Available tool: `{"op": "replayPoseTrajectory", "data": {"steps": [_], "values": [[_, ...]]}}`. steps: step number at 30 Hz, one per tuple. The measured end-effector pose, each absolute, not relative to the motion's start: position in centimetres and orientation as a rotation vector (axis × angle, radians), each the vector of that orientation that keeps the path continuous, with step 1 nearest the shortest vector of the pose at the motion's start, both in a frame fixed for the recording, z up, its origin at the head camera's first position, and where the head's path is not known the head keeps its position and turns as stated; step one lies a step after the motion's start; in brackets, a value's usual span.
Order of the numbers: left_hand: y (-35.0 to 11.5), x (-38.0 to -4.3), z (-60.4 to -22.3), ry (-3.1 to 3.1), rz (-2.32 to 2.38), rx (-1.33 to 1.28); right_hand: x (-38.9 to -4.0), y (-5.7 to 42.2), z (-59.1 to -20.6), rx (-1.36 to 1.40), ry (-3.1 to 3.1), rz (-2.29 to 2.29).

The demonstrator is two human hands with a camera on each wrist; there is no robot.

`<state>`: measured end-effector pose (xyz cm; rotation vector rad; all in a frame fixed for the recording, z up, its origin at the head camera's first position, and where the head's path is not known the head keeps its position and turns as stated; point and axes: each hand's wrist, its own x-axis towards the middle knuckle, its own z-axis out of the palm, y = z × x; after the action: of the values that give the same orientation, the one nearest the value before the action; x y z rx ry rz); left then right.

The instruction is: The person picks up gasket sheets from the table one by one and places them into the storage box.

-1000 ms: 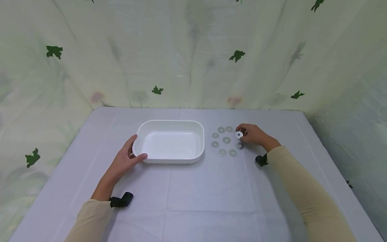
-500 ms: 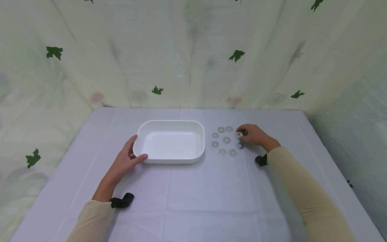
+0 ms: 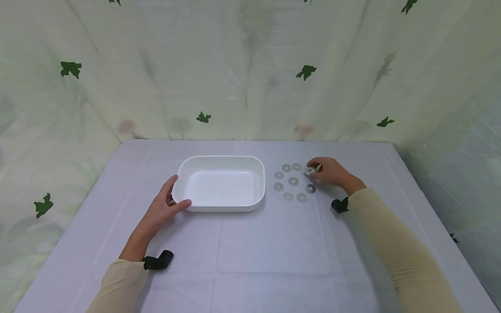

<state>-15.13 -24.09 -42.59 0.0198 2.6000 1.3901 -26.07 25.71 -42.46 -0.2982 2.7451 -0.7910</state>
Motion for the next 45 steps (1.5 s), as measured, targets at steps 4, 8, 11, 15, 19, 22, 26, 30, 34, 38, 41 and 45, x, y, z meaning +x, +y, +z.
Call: {"op": "replayPoseTrajectory", "data": {"steps": [4, 8, 11, 15, 19, 22, 26, 30, 34, 38, 41, 45], "values": [[-24.2, -15.1, -42.7, 2.597, 1.390, 0.013, -25.9, 25.5, -41.4, -0.352, 2.767, -0.823], [-24.4, -15.1, -42.7, 2.593, 1.396, 0.011, -26.0, 25.0, -40.5, -0.382, 2.786, -0.845], [-24.3, -15.1, -42.7, 2.597, 1.391, 0.013, -26.0, 24.7, -39.9, -0.412, 2.792, -0.862], [-24.2, -15.2, -42.8, 2.592, 1.397, 0.020, -25.9, 24.2, -39.0, -0.484, 2.789, -0.884], [-24.2, -15.2, -42.9, 2.596, 1.390, 0.023, -25.7, 23.5, -37.9, -0.551, 2.776, -0.904], [-24.1, -15.2, -42.8, 2.601, 1.378, 0.021, -25.6, 22.8, -37.1, -0.607, 2.772, -0.908], [-24.2, -15.2, -42.8, 2.597, 1.386, 0.017, -25.4, 21.7, -35.9, -0.677, 2.759, -0.931], [-24.2, -15.2, -42.9, 2.602, 1.380, 0.012, -25.2, 20.4, -35.0, -0.723, 2.722, -0.940], [-24.1, -15.3, -42.9, 2.607, 1.366, 0.003, -25.1, 19.1, -34.1, -0.783, 2.700, -0.931], [-24.1, -15.4, -42.8, 2.600, 1.372, -0.006, -25.2, 17.6, -33.5, -0.828, 2.682, -0.934], [-24.0, -15.3, -42.8, 2.597, 1.380, -0.006, -25.4, 16.5, -33.2, -0.852, 2.667, -0.938], [-24.1, -15.3, -42.8, 2.598, 1.388, 0.003, -25.4, 15.0, -33.0, -0.888, 2.631, -0.953]]}}
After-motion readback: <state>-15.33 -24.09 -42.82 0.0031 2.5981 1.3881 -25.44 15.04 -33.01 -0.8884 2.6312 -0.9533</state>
